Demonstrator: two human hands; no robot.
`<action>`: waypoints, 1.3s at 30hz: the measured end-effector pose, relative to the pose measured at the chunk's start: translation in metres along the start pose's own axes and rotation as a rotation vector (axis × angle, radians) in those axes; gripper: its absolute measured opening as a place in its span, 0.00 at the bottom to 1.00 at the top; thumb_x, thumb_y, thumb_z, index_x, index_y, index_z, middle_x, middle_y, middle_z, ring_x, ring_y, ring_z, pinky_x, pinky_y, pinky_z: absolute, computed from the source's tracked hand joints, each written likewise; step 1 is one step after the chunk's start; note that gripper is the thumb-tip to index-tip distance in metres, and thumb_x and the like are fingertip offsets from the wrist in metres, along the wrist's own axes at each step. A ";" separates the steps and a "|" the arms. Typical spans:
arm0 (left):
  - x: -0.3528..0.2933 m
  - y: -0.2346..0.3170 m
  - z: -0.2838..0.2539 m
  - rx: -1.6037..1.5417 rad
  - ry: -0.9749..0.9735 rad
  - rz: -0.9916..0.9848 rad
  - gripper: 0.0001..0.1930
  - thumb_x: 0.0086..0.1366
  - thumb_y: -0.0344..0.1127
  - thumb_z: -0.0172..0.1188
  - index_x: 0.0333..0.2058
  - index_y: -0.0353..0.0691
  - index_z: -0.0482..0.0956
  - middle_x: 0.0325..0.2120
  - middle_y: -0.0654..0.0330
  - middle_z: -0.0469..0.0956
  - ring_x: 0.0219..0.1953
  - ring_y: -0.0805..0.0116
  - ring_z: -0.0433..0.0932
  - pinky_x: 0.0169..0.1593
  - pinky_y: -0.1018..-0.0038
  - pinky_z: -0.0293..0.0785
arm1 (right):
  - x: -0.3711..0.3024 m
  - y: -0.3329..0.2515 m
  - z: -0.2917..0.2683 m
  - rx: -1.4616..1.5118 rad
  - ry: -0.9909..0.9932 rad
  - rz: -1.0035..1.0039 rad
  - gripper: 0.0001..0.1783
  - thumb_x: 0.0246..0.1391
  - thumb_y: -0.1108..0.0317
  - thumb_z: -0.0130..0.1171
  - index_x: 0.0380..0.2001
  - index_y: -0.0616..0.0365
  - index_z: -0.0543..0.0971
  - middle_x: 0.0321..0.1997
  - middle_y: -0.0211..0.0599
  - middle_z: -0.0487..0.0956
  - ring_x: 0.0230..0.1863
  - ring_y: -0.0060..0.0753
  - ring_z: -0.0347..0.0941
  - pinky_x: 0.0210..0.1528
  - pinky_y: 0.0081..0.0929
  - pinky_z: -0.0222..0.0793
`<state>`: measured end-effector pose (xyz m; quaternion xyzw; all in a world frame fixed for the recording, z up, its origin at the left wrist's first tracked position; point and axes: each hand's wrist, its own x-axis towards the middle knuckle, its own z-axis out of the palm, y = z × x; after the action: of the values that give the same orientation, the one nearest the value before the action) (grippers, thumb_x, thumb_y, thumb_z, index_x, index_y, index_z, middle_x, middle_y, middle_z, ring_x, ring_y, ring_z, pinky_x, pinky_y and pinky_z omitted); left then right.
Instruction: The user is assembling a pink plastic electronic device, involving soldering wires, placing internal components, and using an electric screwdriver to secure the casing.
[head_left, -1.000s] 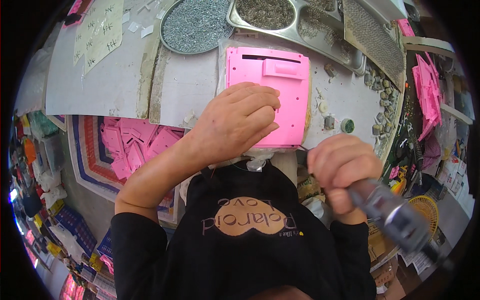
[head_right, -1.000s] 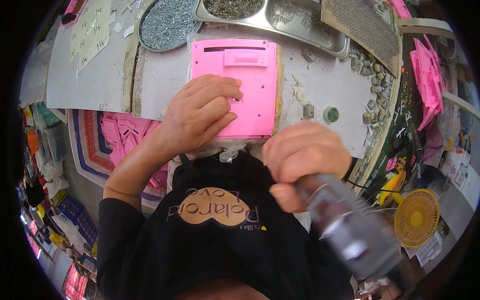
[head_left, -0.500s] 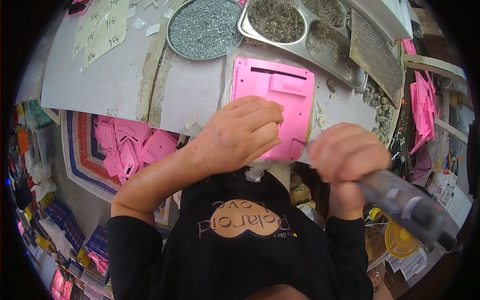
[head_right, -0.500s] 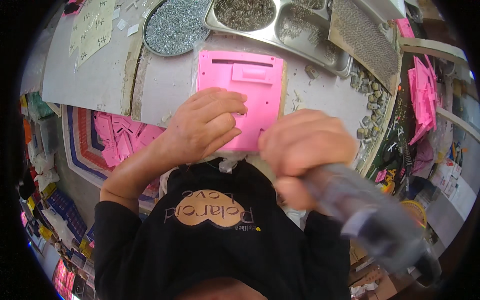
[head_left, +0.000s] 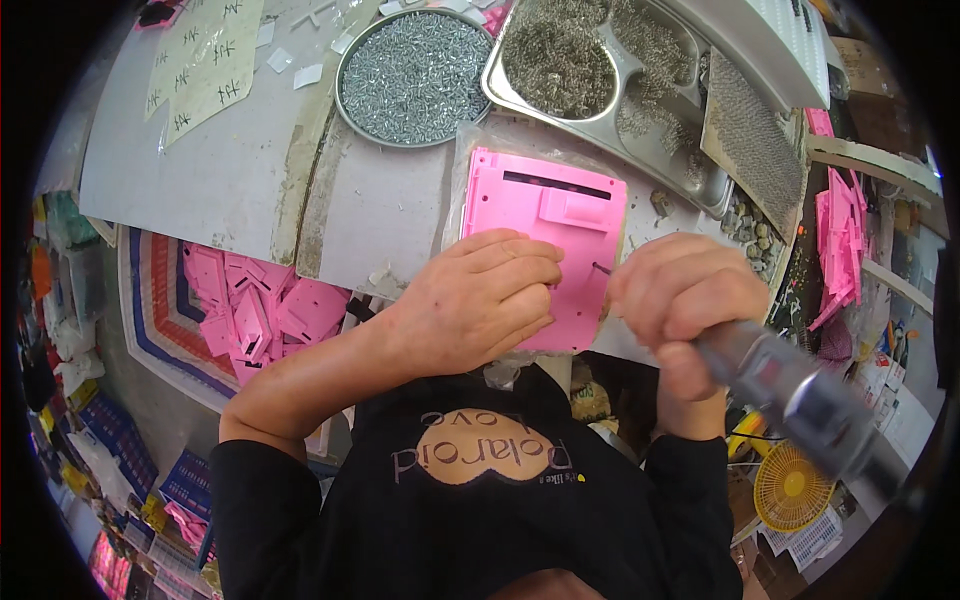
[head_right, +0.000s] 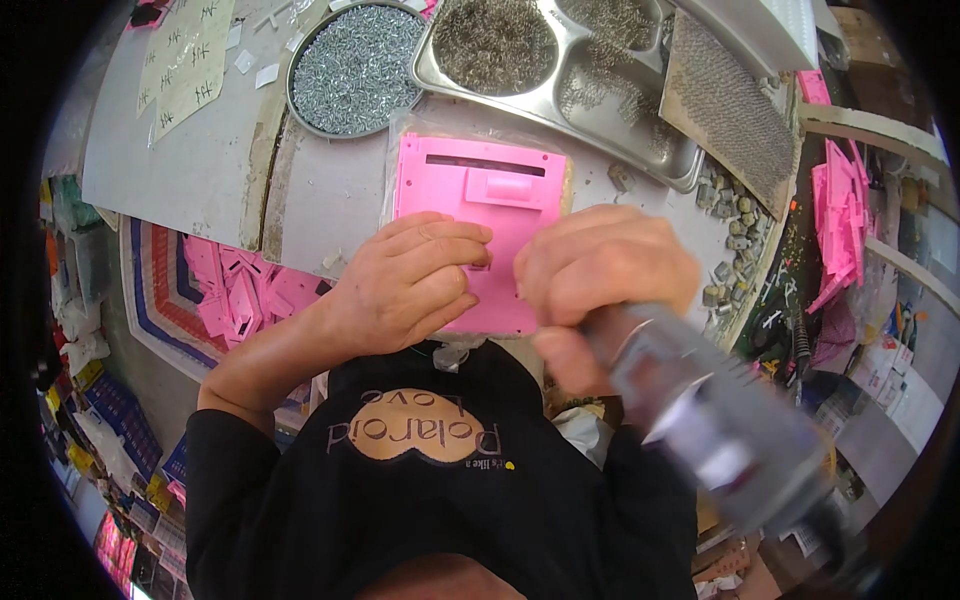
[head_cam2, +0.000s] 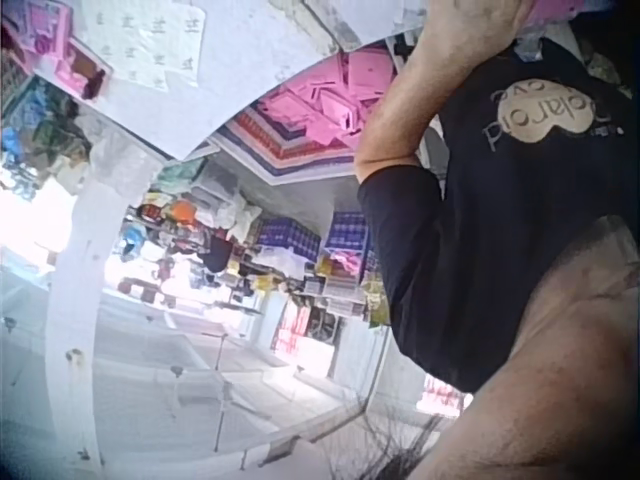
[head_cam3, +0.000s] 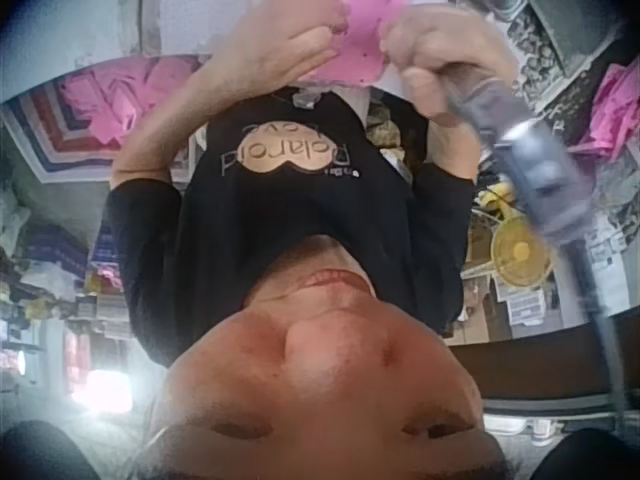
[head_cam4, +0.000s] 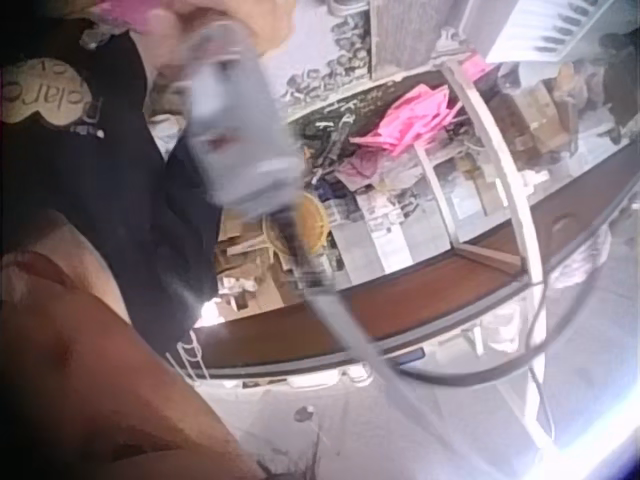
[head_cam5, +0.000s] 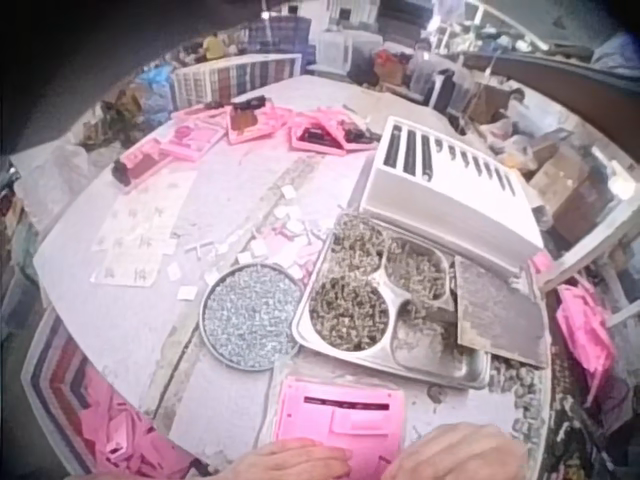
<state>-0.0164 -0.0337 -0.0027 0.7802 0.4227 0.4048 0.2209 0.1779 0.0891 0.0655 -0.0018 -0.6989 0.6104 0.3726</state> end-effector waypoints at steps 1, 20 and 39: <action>0.001 0.001 -0.001 -0.004 0.000 -0.006 0.09 0.56 0.31 0.68 0.29 0.37 0.74 0.45 0.55 0.80 0.53 0.55 0.80 0.57 0.57 0.75 | 0.006 -0.003 -0.011 0.050 0.012 -0.045 0.10 0.56 0.72 0.63 0.31 0.57 0.69 0.18 0.35 0.73 0.16 0.33 0.69 0.24 0.32 0.72; -0.001 0.004 0.002 -0.045 0.022 -0.038 0.10 0.54 0.28 0.68 0.34 0.36 0.76 0.44 0.56 0.80 0.53 0.57 0.81 0.56 0.59 0.75 | 0.032 0.024 -0.024 0.112 0.165 0.098 0.09 0.61 0.72 0.59 0.34 0.56 0.67 0.19 0.33 0.70 0.19 0.25 0.63 0.27 0.29 0.65; -0.005 0.016 -0.012 -0.127 0.257 -0.284 0.11 0.55 0.25 0.72 0.37 0.43 0.83 0.39 0.59 0.87 0.44 0.63 0.86 0.68 0.52 0.62 | 0.044 -0.018 0.024 0.286 -0.034 0.050 0.12 0.63 0.57 0.65 0.41 0.48 0.74 0.19 0.18 0.75 0.18 0.15 0.70 0.28 0.18 0.73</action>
<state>-0.0199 -0.0464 0.0130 0.6393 0.5267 0.4916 0.2687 0.1414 0.0839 0.1040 0.0443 -0.6109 0.7128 0.3418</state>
